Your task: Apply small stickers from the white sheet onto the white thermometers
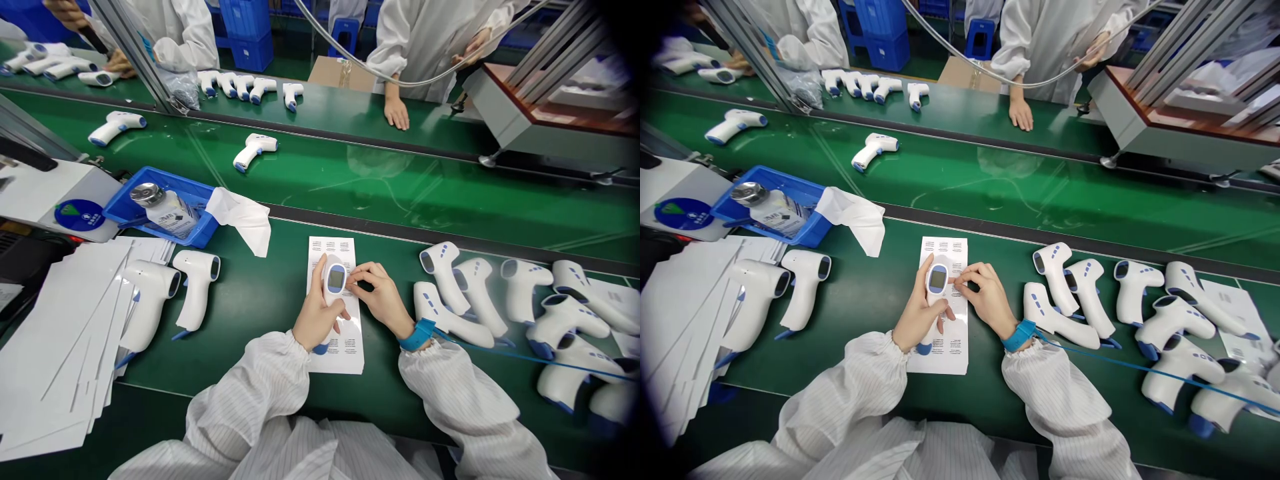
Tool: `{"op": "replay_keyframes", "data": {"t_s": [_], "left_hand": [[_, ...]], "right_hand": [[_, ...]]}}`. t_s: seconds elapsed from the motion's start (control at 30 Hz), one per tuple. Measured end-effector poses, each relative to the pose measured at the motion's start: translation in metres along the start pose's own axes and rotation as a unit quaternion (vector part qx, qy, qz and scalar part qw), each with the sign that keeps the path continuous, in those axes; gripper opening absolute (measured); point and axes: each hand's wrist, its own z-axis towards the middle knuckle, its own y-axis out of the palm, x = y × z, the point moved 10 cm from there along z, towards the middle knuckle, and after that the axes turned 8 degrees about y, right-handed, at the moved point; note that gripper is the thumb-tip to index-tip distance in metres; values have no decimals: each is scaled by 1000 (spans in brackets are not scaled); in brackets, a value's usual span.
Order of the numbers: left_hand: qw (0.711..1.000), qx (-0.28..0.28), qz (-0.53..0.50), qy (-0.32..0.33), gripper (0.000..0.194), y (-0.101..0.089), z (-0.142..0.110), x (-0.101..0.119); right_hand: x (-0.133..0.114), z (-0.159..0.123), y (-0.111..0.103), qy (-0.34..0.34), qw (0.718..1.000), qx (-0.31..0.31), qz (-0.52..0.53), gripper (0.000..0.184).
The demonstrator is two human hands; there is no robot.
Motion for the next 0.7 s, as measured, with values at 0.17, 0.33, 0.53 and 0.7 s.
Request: {"op": "replay_keyframes", "data": {"t_s": [0.17, 0.33, 0.53, 0.7], "left_hand": [[1000, 9, -2, -1, 91, -2, 0, 0], [1000, 19, -20, -2, 95, -2, -3, 1], [997, 57, -5, 58, 81, -12, -5, 6], [994, 34, 45, 88, 67, -10, -2, 10]], "right_hand": [[6, 1, -3, 12, 1000, 9, 9, 13], [3, 5, -2, -2, 1000, 6, -17, 7], [-28, -18, 3, -93, 989, -36, -108, 13], [-50, -51, 10, -17, 975, -212, 59, 9]]}}
